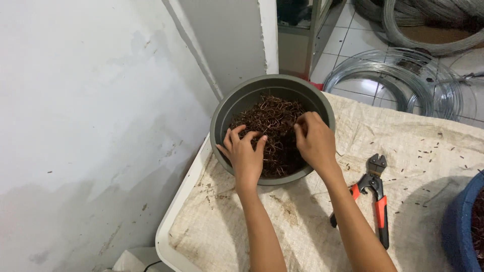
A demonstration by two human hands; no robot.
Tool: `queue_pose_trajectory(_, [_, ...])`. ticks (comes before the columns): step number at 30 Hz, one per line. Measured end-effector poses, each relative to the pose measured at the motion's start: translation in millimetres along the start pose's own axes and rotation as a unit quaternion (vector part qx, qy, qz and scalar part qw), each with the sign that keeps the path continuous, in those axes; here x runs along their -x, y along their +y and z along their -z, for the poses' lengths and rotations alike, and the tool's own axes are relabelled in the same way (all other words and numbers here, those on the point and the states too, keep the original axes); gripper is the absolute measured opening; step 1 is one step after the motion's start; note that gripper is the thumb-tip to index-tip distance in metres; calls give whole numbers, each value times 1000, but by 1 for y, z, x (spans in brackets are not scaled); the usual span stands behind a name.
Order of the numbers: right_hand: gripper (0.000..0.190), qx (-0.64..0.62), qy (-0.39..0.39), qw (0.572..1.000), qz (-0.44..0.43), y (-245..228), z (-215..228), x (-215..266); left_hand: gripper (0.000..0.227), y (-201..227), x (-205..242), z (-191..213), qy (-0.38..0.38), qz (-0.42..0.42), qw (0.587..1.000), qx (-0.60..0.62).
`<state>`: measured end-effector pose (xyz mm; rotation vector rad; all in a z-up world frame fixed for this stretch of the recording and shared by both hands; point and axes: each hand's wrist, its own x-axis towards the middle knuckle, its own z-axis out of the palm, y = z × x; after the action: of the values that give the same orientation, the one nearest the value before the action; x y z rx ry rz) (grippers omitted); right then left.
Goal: Trim small stems using pliers and sort them into a separate bowl
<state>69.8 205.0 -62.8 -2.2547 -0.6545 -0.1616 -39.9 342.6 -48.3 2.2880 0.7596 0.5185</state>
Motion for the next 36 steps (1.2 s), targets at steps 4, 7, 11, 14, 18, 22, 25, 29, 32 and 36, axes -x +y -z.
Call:
queue_pose_trajectory(4, [11,-71,25,997,21,5,2,2,26,-1,-1,-2,2,3,1000,3])
queue_pose_trajectory(7, [11,-104,35,993,45,11,0,4,27,1,2,0,2,-6,1000,19])
queue_pose_trajectory(11, [10,-177,14,984,21,6,10,5,24,16,1,5,-9,-26,999,31])
queue_pose_trajectory(14, [9,-255,-14,966,-28,3,17,11,23,30,5,8,-8,-57,996,69])
queue_pose_trajectory(18, [11,-364,-18,925,-104,23,23,28,17,49,11,6,30,-136,980,141])
queue_pose_trajectory(22, [11,-414,-4,897,-159,23,54,60,18,74,18,-1,31,-212,966,147])
queue_pose_trajectory(25, [11,-446,-4,877,-179,28,80,77,19,81,21,-31,54,-295,936,183])
queue_pose_trajectory(29, [17,-334,9,919,-208,46,106,92,12,96,31,-55,15,-344,916,207])
queue_pose_trajectory(32, [30,-127,-20,964,-231,54,130,104,13,104,38,-66,-18,-357,916,181])
queue_pose_trajectory(36, [80,250,-158,906,-303,93,116,130,18,99,35,-81,-47,-363,921,130])
